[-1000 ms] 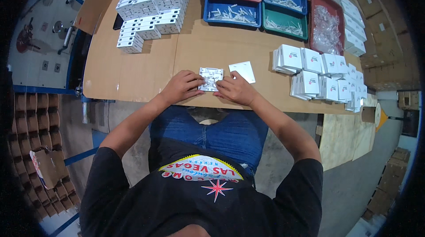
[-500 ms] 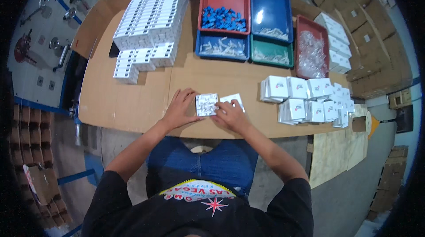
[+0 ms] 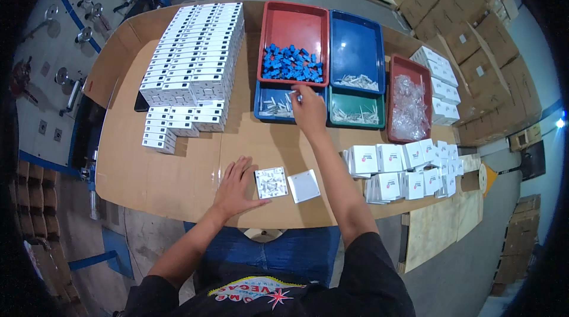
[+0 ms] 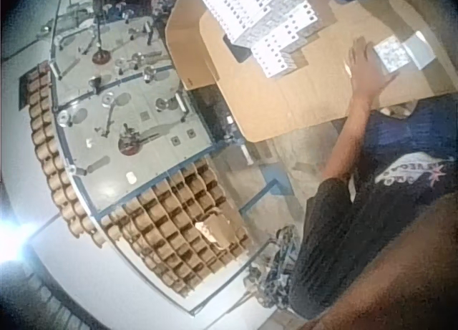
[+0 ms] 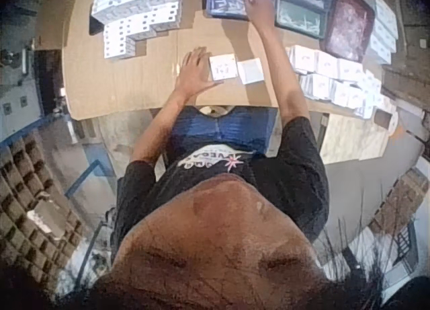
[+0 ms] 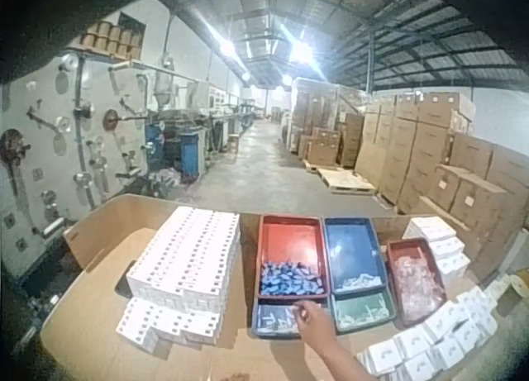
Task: The person is assembling and packaging components into small white boxes at a warehouse workstation.
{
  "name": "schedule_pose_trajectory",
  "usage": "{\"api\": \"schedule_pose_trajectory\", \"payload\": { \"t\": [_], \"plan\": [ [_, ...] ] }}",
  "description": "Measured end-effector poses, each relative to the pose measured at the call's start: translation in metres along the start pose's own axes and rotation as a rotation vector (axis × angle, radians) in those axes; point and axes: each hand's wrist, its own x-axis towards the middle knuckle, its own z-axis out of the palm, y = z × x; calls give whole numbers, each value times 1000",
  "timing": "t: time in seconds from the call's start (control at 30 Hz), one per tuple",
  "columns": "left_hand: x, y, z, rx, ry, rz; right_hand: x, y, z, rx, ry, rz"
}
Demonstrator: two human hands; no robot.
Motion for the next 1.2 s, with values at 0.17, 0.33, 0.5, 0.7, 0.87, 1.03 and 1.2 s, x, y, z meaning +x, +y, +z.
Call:
{"api": "schedule_pose_trajectory", "payload": {
  "t": [0.17,0.33,0.5,0.7,0.87,1.03,1.2],
  "plan": [
    [2,0,-3,6,-22,-8,59,2,39,-135,-2,-18],
    [4,0,-4,17,-41,-14,74,26,65,-118,-59,21],
    [4,-1,-4,1,-23,-6,72,35,52,-67,84,56],
    [1,-1,0,-1,1,0,24,-18,-14,819,32,481],
    [1,1,-1,-2,18,14,-32,-62,-53,952,110,443],
    [1,0,2,20,58,15,-68,-95,-79,1187,106,453],
    [1,2,1,5,48,9,-106,-122,-97,1681,-65,642]
  ]
}}
